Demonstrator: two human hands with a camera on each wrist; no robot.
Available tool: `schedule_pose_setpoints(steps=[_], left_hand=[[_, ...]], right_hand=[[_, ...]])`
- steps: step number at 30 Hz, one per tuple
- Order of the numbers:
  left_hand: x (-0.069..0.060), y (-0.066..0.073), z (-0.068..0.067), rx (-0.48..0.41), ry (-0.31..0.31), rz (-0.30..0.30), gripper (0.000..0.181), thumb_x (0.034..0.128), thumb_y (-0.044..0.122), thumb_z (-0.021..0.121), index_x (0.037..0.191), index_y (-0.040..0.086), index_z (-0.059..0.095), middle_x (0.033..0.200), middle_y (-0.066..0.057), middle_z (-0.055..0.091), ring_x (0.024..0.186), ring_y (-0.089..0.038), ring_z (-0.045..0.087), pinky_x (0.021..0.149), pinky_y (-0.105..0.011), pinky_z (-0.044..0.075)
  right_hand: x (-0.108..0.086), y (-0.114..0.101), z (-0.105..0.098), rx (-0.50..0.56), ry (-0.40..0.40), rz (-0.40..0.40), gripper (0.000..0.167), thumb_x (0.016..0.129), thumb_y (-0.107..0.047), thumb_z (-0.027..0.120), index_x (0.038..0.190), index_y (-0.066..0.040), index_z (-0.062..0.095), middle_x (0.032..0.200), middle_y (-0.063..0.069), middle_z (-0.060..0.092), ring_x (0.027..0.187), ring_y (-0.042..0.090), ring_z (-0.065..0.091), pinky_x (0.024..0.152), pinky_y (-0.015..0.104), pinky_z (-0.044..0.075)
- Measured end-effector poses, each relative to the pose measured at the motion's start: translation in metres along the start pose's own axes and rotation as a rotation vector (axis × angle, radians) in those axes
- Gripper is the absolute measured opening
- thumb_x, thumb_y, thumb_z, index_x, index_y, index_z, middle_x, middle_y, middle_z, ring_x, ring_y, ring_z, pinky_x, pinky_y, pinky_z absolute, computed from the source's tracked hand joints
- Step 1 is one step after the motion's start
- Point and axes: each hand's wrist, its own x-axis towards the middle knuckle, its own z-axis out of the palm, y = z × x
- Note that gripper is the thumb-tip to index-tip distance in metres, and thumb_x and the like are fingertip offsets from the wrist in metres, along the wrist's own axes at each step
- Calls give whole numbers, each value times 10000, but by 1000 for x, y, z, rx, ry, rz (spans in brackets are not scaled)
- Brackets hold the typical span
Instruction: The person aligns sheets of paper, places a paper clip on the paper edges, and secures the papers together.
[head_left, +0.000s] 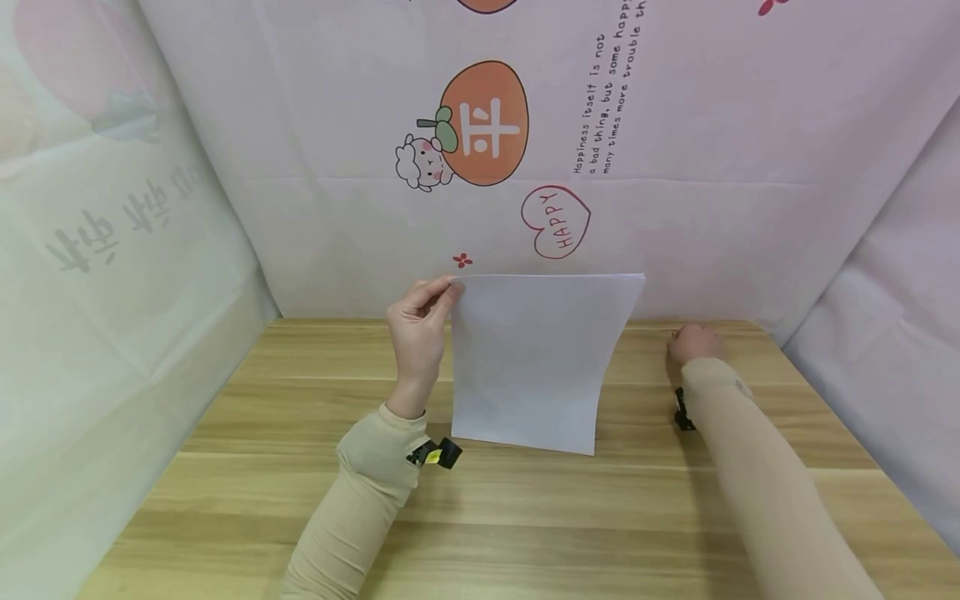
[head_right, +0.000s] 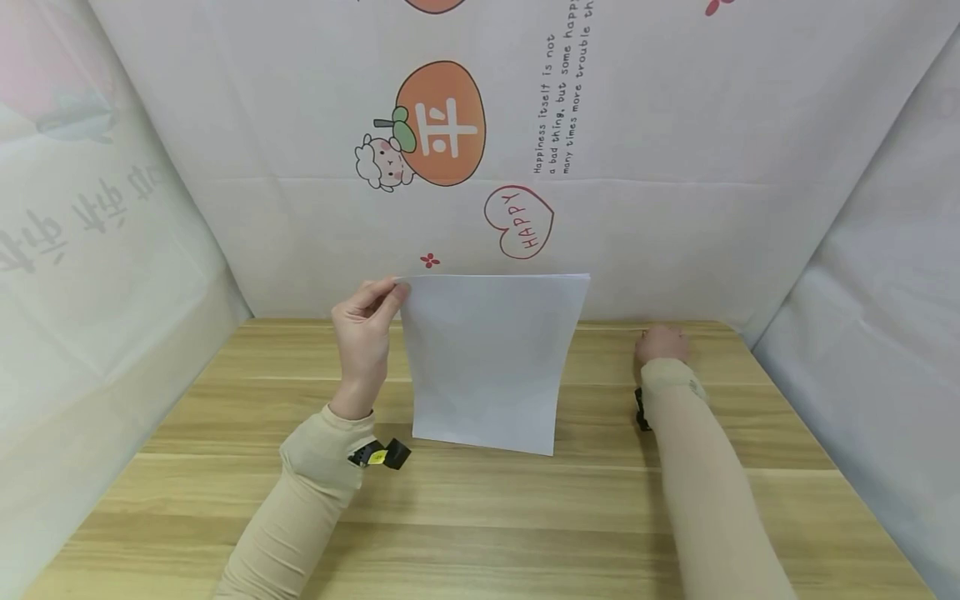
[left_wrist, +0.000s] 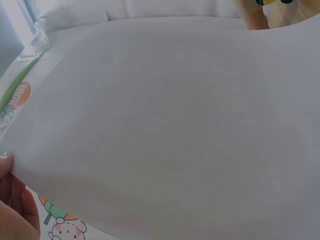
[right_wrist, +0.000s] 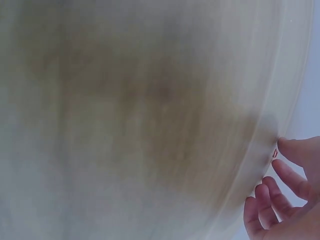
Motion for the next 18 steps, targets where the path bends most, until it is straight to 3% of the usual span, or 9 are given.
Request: schedule_pose_setpoints(steps=[2, 6, 11, 18], left_hand=[[0, 0, 0, 0, -2, -1, 173, 820, 37, 718, 938, -89, 710, 762, 145, 664, 687, -60, 535, 610, -161, 425], [0, 0, 2, -4, -3, -10, 176, 820, 39, 719, 940, -89, 709, 753, 142, 658, 671, -66, 521, 595, -160, 413], [0, 1, 4, -19, -2, -15, 178, 815, 27, 720, 935, -103, 702, 746, 138, 654, 671, -63, 518, 597, -161, 409], [0, 1, 6, -11, -5, -11, 173, 815, 23, 718, 932, -103, 701, 739, 141, 653, 661, -58, 510, 594, -160, 405]], right_hand=[[2, -2, 1, -22, 5, 14, 388, 955, -245, 432, 842, 69, 629, 1012, 330, 598, 926, 470, 555, 807, 567, 458], [6, -9, 4, -61, 0, 73, 399, 955, -210, 412, 945, 156, 572, 1031, 384, 558, 950, 491, 541, 837, 573, 448], [11, -11, 8, -49, 11, 91, 430, 931, -137, 417, 1129, 245, 441, 1121, 454, 466, 1075, 565, 426, 962, 629, 338], [11, -8, 8, -4, 28, 89, 315, 914, -102, 456, 1007, 188, 532, 1082, 411, 510, 1048, 542, 449, 962, 615, 352]])
